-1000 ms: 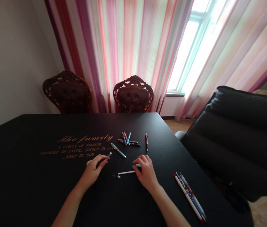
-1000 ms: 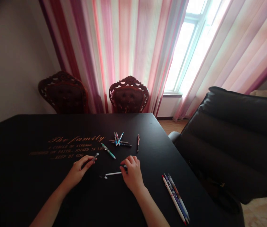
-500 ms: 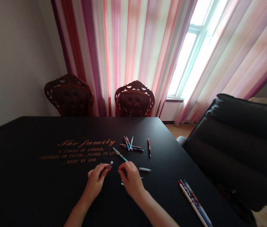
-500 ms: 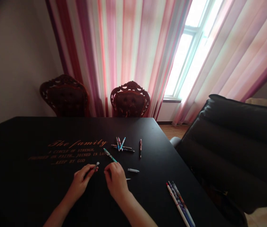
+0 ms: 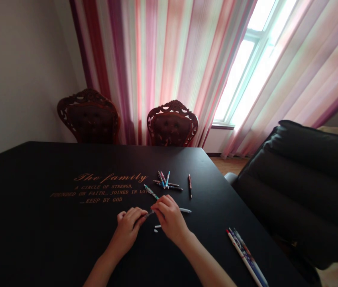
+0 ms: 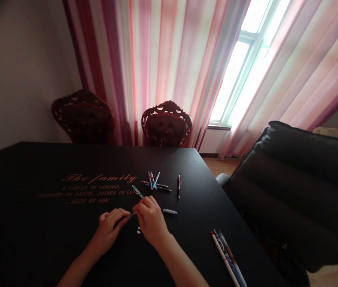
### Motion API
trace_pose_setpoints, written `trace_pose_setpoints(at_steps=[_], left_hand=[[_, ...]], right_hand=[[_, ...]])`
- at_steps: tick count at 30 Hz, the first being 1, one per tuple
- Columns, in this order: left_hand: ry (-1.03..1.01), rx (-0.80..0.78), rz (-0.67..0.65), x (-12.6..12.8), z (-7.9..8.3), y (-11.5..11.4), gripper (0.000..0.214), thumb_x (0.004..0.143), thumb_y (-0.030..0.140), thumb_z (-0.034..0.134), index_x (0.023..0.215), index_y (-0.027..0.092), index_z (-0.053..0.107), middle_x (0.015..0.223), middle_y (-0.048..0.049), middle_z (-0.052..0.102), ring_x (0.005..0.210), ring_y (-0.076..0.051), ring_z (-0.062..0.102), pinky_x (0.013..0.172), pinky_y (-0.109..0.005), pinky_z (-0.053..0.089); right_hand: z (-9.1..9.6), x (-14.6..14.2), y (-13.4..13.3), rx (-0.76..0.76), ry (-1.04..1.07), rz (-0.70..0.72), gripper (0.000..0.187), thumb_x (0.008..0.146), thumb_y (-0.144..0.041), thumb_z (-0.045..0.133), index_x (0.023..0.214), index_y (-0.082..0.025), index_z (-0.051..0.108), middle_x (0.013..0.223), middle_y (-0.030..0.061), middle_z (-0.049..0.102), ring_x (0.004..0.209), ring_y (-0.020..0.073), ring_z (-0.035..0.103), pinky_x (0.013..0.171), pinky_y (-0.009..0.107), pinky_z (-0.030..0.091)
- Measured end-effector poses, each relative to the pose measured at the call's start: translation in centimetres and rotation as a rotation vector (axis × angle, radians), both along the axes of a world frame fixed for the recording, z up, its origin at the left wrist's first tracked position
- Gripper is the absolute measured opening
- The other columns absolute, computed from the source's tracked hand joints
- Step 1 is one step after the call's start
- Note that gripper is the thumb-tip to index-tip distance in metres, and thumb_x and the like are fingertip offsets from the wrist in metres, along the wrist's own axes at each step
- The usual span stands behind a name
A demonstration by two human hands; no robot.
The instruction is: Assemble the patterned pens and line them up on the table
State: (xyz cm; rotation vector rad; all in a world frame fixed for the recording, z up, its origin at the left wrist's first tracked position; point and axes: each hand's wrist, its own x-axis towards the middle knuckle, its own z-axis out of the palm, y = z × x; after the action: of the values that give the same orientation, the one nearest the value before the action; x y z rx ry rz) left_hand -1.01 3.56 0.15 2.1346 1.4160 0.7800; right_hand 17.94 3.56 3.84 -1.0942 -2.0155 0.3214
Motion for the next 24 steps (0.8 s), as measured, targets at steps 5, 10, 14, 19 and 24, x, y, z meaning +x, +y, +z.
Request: trace_pose_setpoints(at_steps=[5, 10, 14, 19, 24], left_hand=[[-0.020, -0.011, 0.002, 0.0, -0.1, 0.0, 0.021, 0.096, 0.037, 0.045, 0.104, 0.030, 0.064, 0.105, 0.0011, 0.070, 0.101, -0.022, 0.061, 0.091, -0.041, 0.031], [-0.052, -0.019, -0.006, 0.0, -0.1, 0.0, 0.021, 0.095, 0.038, 0.046, 0.103, 0.031, 0.064, 0.104, 0.0010, 0.070, 0.101, -0.022, 0.061, 0.092, -0.041, 0.031], [-0.110, -0.031, -0.014, 0.2, -0.3, 0.0, 0.019, 0.093, 0.039, 0.050, 0.101, 0.032, 0.065, 0.103, 0.0016, 0.071, 0.100, -0.023, 0.062, 0.093, -0.042, 0.033], [-0.203, -0.044, 0.025, 0.1, -1.0, 0.6, 0.024, 0.094, 0.040, 0.045, 0.103, 0.028, 0.064, 0.102, -0.0015, 0.073, 0.099, -0.023, 0.066, 0.093, -0.039, 0.042], [-0.277, -0.045, 0.064, -0.2, -1.5, 1.0, 0.028, 0.094, 0.042, 0.043, 0.104, 0.024, 0.062, 0.102, -0.0045, 0.074, 0.100, -0.022, 0.068, 0.091, -0.035, 0.048]], right_hand=[[0.6, 0.2, -0.4, 0.014, -0.028, -0.025, 0.020, 0.092, -0.008, 0.050, 0.093, -0.020, 0.066, 0.091, 0.0054, 0.061, 0.089, 0.0198, 0.053, 0.081, 0.033, 0.047], [0.8, 0.5, -0.5, 0.014, -0.096, -0.029, 0.020, 0.094, -0.010, 0.049, 0.091, -0.020, 0.067, 0.090, 0.0056, 0.061, 0.088, 0.0198, 0.053, 0.080, 0.032, 0.047], [1.0, 0.5, -0.5, 0.029, -0.199, 0.049, 0.025, 0.095, -0.010, 0.045, 0.103, -0.020, 0.067, 0.092, 0.0066, 0.064, 0.088, 0.0209, 0.053, 0.080, 0.034, 0.047], [0.7, 1.2, -1.2, -0.025, -0.141, -0.025, 0.024, 0.093, -0.012, 0.051, 0.113, -0.021, 0.063, 0.097, 0.0062, 0.064, 0.091, 0.0213, 0.053, 0.082, 0.035, 0.047], [-2.0, 1.9, -3.3, -0.116, -0.211, -0.094, 0.010, 0.084, -0.013, 0.065, 0.087, -0.023, 0.068, 0.089, 0.0034, 0.061, 0.089, 0.0221, 0.052, 0.082, 0.036, 0.045]])
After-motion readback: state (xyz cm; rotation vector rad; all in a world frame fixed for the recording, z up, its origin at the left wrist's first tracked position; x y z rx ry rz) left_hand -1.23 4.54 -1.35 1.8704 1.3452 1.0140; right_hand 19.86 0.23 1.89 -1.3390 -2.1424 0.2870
